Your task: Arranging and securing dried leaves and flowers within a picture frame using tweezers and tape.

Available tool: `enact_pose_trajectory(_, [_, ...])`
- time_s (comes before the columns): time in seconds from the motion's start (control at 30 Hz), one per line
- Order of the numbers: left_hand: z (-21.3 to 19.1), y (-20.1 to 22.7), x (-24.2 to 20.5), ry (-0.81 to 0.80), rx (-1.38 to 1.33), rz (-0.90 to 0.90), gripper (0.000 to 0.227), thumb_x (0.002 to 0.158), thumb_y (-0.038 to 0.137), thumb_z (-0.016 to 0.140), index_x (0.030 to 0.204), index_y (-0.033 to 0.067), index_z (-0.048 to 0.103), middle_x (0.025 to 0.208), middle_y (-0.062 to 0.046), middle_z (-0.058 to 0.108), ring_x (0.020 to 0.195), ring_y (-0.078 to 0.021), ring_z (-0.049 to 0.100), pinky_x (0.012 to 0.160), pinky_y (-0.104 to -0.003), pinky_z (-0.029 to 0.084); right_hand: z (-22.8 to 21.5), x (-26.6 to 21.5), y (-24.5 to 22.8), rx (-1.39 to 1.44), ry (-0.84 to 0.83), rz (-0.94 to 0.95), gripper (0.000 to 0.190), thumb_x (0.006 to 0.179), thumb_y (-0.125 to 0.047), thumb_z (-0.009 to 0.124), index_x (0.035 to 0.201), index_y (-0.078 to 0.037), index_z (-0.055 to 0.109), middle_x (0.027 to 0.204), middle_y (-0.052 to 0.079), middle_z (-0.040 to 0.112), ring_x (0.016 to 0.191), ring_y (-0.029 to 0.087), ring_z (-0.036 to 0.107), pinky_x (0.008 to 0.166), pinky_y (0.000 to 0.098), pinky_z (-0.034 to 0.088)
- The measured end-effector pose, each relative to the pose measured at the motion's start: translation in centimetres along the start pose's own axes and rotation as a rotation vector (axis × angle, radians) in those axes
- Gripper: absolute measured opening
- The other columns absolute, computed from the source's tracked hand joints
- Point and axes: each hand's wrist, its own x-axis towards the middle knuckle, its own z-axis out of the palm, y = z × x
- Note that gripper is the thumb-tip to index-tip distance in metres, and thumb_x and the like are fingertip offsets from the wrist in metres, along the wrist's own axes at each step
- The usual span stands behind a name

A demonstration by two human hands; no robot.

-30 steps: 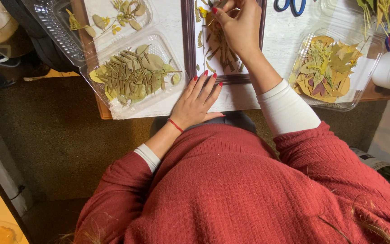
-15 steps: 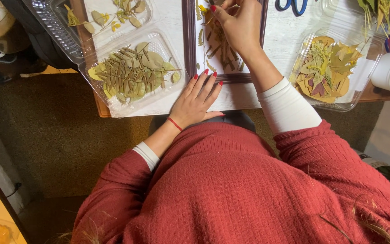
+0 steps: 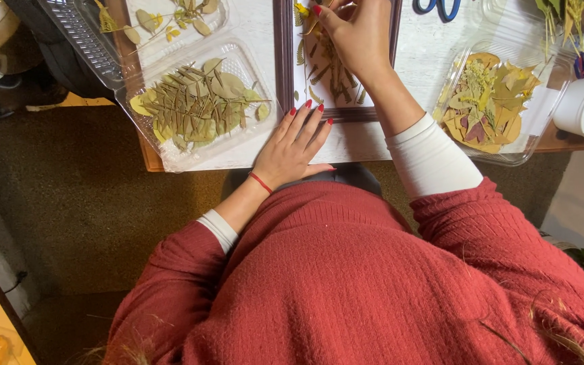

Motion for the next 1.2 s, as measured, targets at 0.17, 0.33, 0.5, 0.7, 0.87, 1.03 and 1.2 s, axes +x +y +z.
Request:
enact_pose_trajectory(0.17, [0.0,0.0,0.1,-0.010,0.016,-0.002,0.095,0.099,0.080,0.050,0.159,0.0069,0.039,0.164,-0.022,0.032,0.154,-0.0396,0.029,0.129,-0.051,0.023,-0.6,-0.1,0.2,0.095,-0.021,-0.032,0.011,0.101,0.001,0.081,0.102,0.001,0.070,0.095,0.007,0.076,0.085,0.015,0.079,0.077,0.0275,0.064])
enact_pose_trajectory(0.33, [0.1,0.1,0.0,0.007,0.012,-0.007,0.095,0.099,0.081,0.050,0.159,0.0074,0.039,0.164,-0.021,0.032,0.154,-0.0388,0.029,0.129,-0.051,0.022,-3.9,-0.7,0.7,0.149,-0.014,0.099,0.008,0.103,-0.002,0.080,0.107,0.001,0.074,0.097,0.007,0.078,0.082,0.015,0.076,0.070,0.0263,0.063])
enact_pose_trajectory(0.5, [0.1,0.0,0.0,0.015,0.016,0.005,0.094,0.101,0.081,0.049,0.160,0.0077,0.039,0.164,-0.022,0.032,0.154,-0.0390,0.028,0.130,-0.051,0.021,-8.4,-1.2,-4.2,0.186,0.034,0.180,0.005,0.101,-0.005,0.073,0.104,-0.001,0.072,0.094,0.006,0.076,0.087,0.013,0.078,0.065,0.0235,0.064])
enact_pose_trajectory(0.7, [0.0,0.0,-0.1,0.025,0.046,0.030,0.093,0.101,0.081,0.048,0.160,0.0098,0.039,0.165,-0.022,0.031,0.155,-0.0396,0.027,0.130,-0.051,0.018,-12.3,-4.0,-6.0,0.228,0.121,0.222,0.008,0.100,0.000,0.073,0.106,0.003,0.069,0.095,0.009,0.075,0.088,0.016,0.079,0.065,0.0237,0.064])
enact_pose_trajectory(0.87, [-1.7,0.4,-1.0,0.115,0.045,0.097,0.082,0.104,0.071,0.062,0.154,0.0077,0.047,0.160,-0.019,0.042,0.152,-0.0371,0.035,0.129,-0.052,0.023,-14.4,-6.5,-7.5,0.332,0.142,0.233,0.020,0.100,0.002,0.075,0.115,0.003,0.062,0.105,0.009,0.073,0.089,0.013,0.077,0.065,0.0224,0.061])
enact_pose_trajectory(1.03, [-1.4,0.5,-4.1,0.173,0.067,0.196,0.068,0.104,0.063,0.070,0.144,0.0107,0.053,0.150,-0.011,0.051,0.148,-0.0289,0.042,0.128,-0.049,0.031,-17.1,-11.3,-3.9,0.360,0.133,0.268,0.019,0.112,0.009,0.077,0.116,0.005,0.059,0.103,0.012,0.070,0.080,0.013,0.071,0.067,0.0227,0.058])
enact_pose_trajectory(1.2, [-0.6,0.0,-4.6,0.185,0.154,0.224,0.063,0.106,0.060,0.070,0.144,0.0132,0.051,0.147,-0.009,0.052,0.149,-0.0276,0.040,0.132,-0.049,0.026,-17.5,-14.7,-3.2,0.439,0.208,0.300,0.027,0.107,0.012,0.077,0.120,0.000,0.056,0.102,0.009,0.069,0.083,0.011,0.071,0.067,0.0190,0.056])
